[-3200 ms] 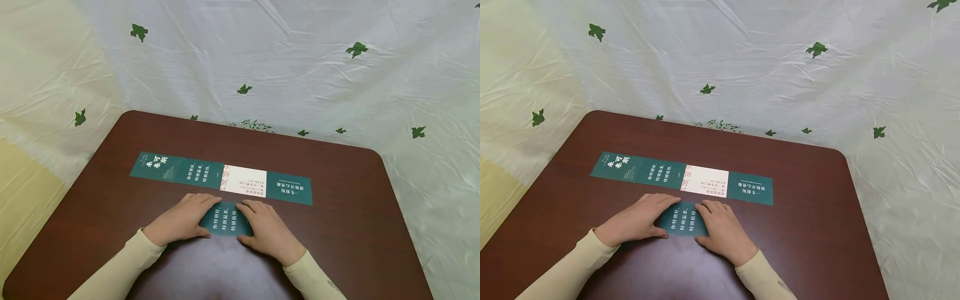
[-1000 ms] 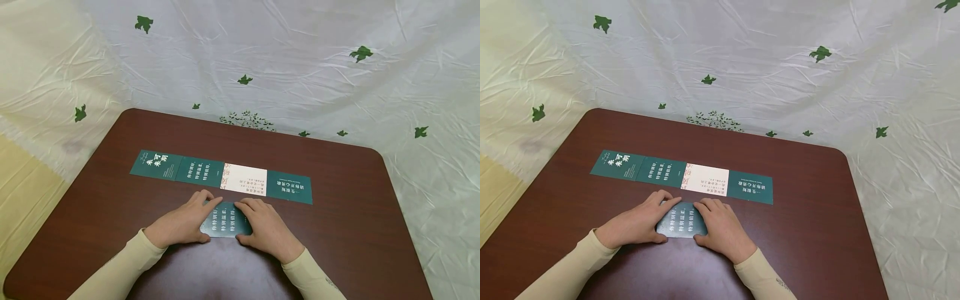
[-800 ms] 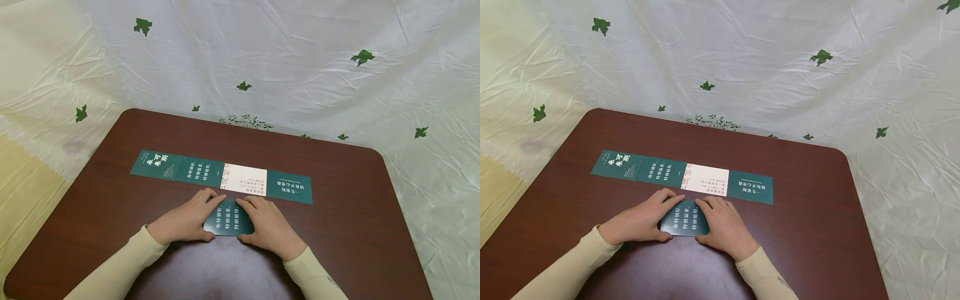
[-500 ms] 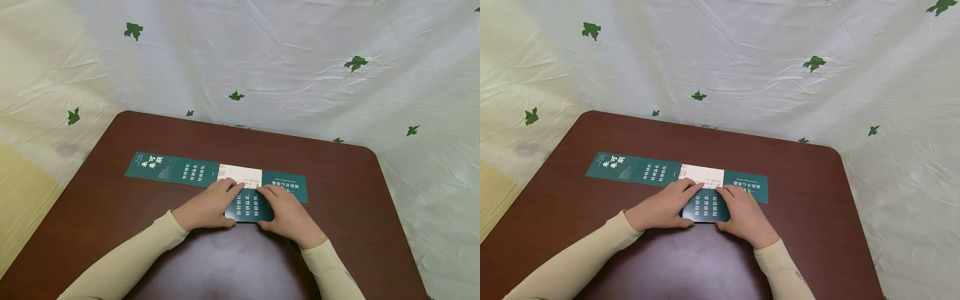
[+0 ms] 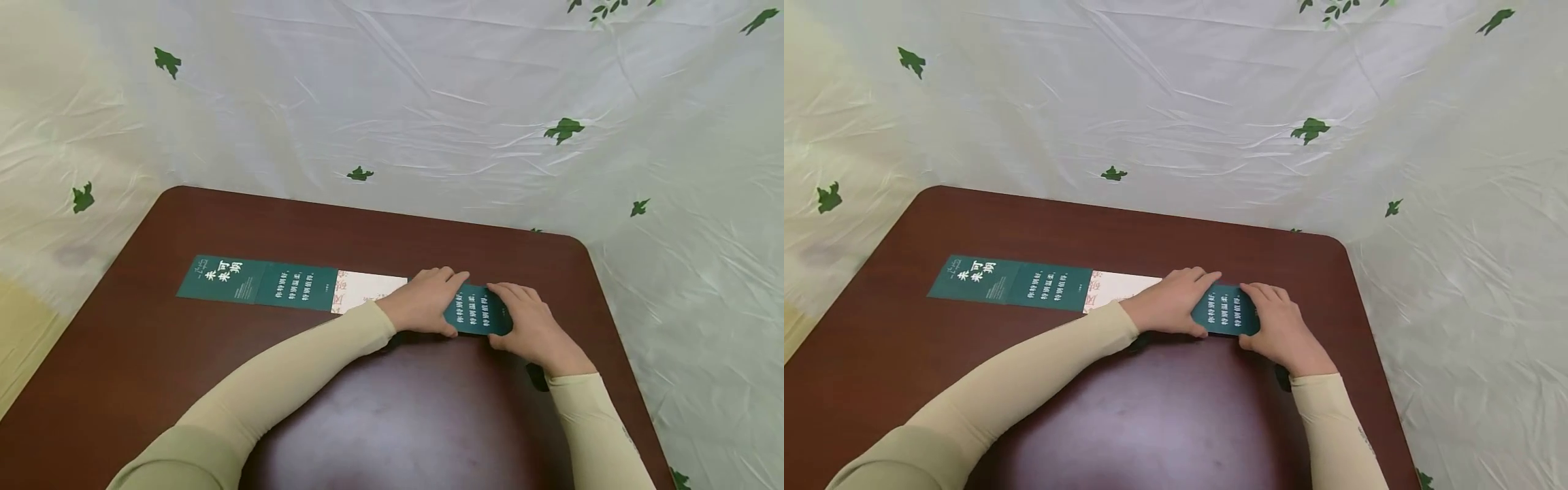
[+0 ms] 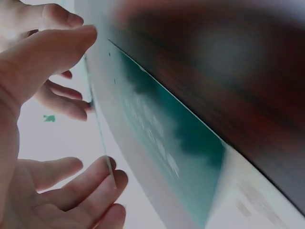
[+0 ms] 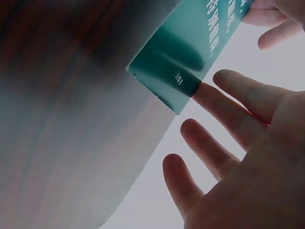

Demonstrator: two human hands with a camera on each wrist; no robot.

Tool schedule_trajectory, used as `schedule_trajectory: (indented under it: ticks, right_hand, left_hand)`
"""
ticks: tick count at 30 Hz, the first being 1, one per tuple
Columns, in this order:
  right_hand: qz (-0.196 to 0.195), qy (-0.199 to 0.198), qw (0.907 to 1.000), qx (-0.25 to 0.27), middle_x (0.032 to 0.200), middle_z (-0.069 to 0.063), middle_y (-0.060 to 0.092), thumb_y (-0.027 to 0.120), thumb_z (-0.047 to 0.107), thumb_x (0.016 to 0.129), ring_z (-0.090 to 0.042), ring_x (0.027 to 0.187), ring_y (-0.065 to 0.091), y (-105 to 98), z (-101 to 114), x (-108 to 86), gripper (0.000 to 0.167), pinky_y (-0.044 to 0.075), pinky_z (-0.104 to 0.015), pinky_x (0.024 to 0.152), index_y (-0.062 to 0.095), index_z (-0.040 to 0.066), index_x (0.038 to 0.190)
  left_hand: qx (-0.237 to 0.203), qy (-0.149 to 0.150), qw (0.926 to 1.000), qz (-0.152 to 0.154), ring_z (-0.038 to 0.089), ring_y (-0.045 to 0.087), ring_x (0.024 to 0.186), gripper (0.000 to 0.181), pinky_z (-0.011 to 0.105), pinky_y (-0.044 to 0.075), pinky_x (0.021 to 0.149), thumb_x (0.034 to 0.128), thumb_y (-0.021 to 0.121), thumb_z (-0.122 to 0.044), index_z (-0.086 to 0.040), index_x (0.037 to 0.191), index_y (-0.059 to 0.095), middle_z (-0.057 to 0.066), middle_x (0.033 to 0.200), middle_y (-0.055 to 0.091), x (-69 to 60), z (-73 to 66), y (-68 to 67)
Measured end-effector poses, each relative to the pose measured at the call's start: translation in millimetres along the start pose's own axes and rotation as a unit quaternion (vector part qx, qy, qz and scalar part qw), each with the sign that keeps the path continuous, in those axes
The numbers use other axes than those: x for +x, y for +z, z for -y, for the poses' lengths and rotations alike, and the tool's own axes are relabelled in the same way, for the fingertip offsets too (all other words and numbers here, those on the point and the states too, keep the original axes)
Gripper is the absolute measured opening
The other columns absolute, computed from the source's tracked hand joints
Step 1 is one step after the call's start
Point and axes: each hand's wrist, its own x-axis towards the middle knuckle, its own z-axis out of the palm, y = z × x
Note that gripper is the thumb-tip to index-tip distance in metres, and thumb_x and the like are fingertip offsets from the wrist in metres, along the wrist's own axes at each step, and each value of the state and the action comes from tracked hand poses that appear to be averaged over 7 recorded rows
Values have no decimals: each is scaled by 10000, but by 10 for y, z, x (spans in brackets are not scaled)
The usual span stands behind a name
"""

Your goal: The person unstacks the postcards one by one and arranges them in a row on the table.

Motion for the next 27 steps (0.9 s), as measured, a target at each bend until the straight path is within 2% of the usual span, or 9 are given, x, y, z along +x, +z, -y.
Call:
schedule_trajectory:
  ticks: [6, 12, 18, 27]
  right_hand:
    - [144, 452, 9988, 96, 1654, -256, 408, 895, 200, 790, -535, 1474, 286, -60, -352, -4, 1004, 298, -808, 1116, 391, 51, 1645]
    - [245, 629, 9976, 117, 1661, -273, 389, 885, 184, 793, -561, 1469, 265, -113, -566, -2, 1008, 294, -807, 1074, 375, 50, 1651]
    - [424, 893, 9949, 176, 1678, -289, 362, 887, 175, 777, -572, 1475, 235, -156, -648, -21, 1036, 280, -815, 1094, 358, 60, 1661]
    - [506, 959, 9938, 239, 1691, -287, 342, 852, 141, 791, -578, 1481, 239, -119, -721, -22, 1013, 277, -809, 1093, 347, 49, 1664]
  left_hand:
    - [-331, -21, 9994, 107, 226, 493, 1483, 1138, 384, 381, 1291, 864, 879, -539, -84, 1710, 268, 78, 1621, 490, 403, -165, 68]
    - [-524, -166, 9983, 213, 189, 473, 1518, 1141, 369, 372, 1291, 861, 880, -544, -117, 1717, 259, 38, 1670, 464, 643, -264, 142]
    - [-758, -262, 9962, 324, 167, 487, 1520, 1171, 373, 398, 1274, 841, 903, -534, -135, 1723, 244, 26, 1692, 460, 748, -327, 186]
    - [-658, -302, 9971, 223, 152, 482, 1552, 1184, 394, 394, 1281, 833, 896, -580, -145, 1724, 251, -3, 1714, 452, 779, -335, 289]
